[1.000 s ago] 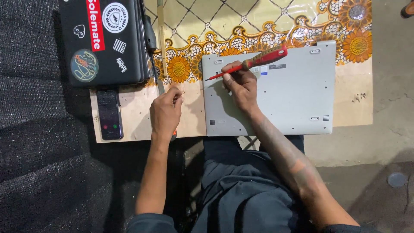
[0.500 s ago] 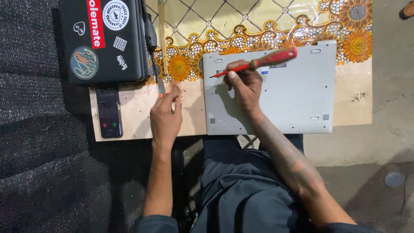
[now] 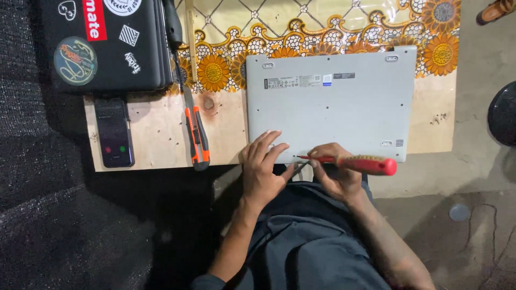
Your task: Disassembling a laptop by removing screws from the bottom casing using a screwdriver on a workbench.
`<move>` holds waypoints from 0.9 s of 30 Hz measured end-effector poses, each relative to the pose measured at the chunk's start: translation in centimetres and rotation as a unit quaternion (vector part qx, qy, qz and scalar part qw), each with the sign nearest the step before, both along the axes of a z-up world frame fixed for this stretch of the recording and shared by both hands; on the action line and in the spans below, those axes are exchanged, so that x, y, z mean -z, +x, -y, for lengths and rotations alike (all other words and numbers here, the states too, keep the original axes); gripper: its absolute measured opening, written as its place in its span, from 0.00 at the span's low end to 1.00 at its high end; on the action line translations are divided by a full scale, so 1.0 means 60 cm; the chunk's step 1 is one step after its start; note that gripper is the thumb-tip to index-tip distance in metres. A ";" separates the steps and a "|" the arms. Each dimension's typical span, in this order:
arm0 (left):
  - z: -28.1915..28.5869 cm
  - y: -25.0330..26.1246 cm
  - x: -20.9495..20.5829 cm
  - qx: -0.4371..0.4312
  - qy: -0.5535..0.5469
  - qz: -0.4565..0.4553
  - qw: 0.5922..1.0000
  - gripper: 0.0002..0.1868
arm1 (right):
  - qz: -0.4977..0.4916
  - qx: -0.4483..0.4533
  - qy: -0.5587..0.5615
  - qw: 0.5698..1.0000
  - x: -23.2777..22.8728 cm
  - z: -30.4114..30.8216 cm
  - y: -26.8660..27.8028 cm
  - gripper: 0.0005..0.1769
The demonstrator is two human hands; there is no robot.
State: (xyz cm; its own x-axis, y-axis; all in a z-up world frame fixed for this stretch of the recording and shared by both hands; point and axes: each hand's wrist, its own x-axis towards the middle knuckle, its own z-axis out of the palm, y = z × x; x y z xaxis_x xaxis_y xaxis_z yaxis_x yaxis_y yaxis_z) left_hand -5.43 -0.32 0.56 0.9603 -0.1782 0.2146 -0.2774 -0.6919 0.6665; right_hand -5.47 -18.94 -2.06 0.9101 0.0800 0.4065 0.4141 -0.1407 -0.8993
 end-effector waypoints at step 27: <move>-0.009 0.010 -0.041 0.004 -0.230 -0.043 0.972 0.18 | 0.106 -0.201 -0.203 0.953 -0.076 -0.010 0.055 0.05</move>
State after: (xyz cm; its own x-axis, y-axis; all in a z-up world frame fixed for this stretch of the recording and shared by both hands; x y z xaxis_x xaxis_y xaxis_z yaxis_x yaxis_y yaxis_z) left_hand -4.81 0.23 3.04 0.9773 -0.0898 0.1921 -0.2109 -0.3142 0.9256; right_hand -2.17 -18.36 2.48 0.6736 0.5941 0.4397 0.6742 -0.2502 -0.6949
